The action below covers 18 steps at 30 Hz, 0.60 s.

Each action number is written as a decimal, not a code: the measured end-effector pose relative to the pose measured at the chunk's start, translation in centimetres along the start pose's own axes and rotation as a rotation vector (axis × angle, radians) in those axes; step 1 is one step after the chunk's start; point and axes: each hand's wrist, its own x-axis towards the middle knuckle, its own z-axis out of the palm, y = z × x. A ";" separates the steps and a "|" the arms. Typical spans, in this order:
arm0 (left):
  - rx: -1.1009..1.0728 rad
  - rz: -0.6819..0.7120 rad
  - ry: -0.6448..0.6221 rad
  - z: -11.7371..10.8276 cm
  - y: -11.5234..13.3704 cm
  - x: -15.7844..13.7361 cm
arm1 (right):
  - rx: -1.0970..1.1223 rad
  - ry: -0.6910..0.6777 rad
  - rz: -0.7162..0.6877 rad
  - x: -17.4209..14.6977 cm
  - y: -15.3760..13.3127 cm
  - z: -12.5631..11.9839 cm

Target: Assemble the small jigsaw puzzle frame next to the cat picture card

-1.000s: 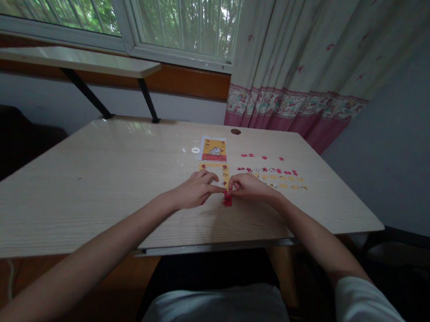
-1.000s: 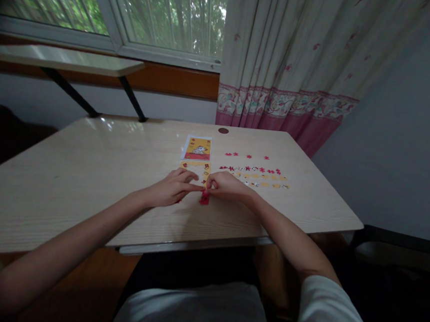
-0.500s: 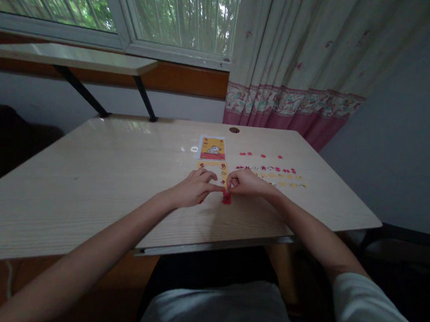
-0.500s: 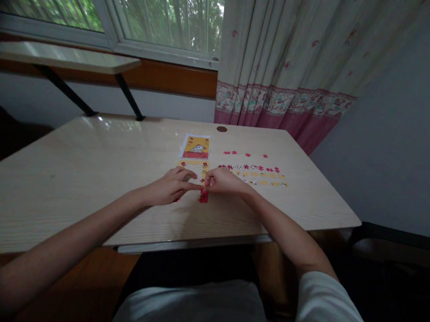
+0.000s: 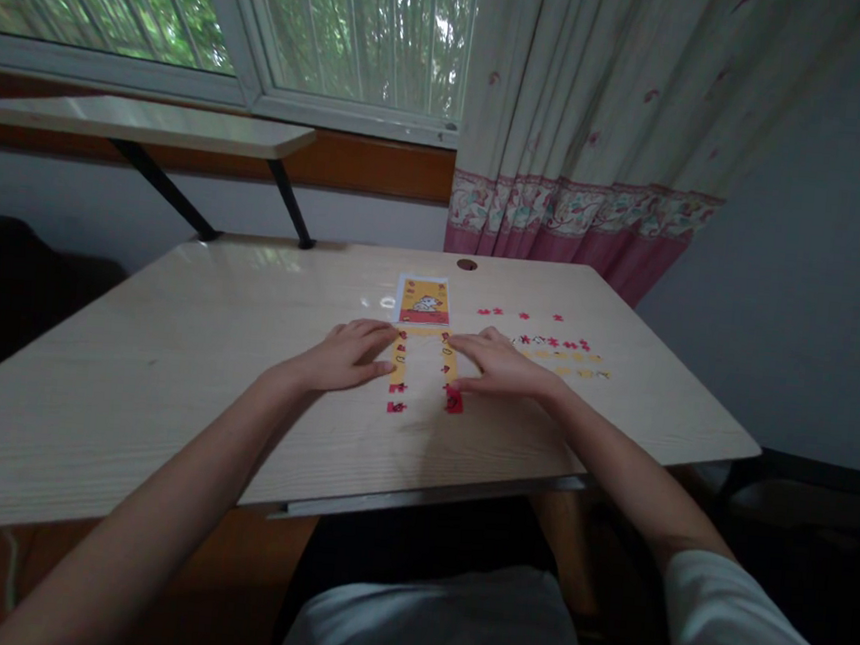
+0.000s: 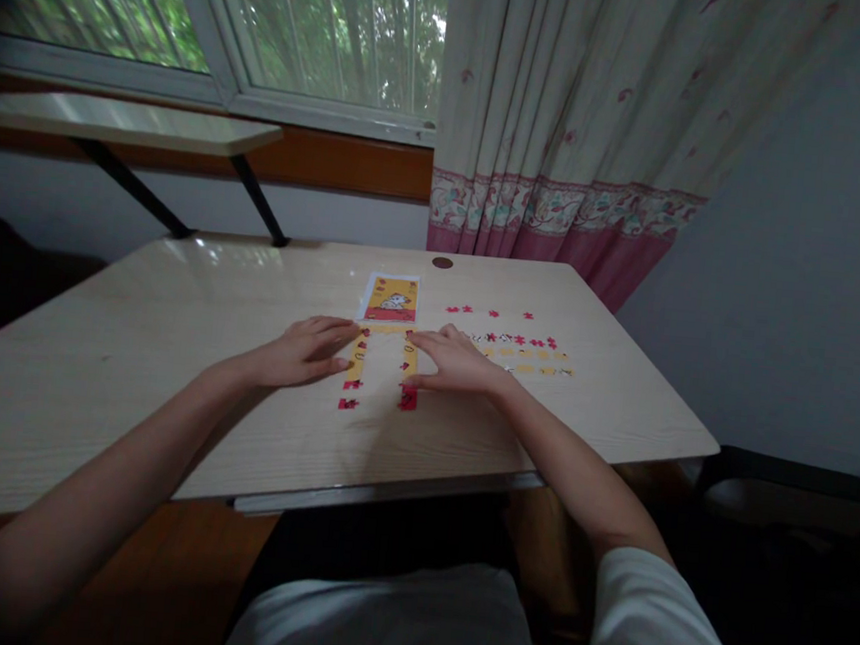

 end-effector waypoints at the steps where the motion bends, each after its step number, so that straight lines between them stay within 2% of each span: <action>1: -0.005 -0.004 -0.036 0.0 -0.2 -0.1 | -0.010 -0.014 0.015 0.0 0.0 0.2; 6: -0.048 -0.030 -0.165 0.3 0.0 -0.1 | -0.056 -0.071 0.041 0.4 0.1 0.9; 11: -0.069 -0.021 -0.217 0.5 0.5 0.0 | -0.074 -0.139 0.055 0.5 0.2 1.3; 18: -0.084 -0.032 -0.234 0.1 0.8 0.1 | -0.064 -0.140 0.065 0.5 -0.1 1.0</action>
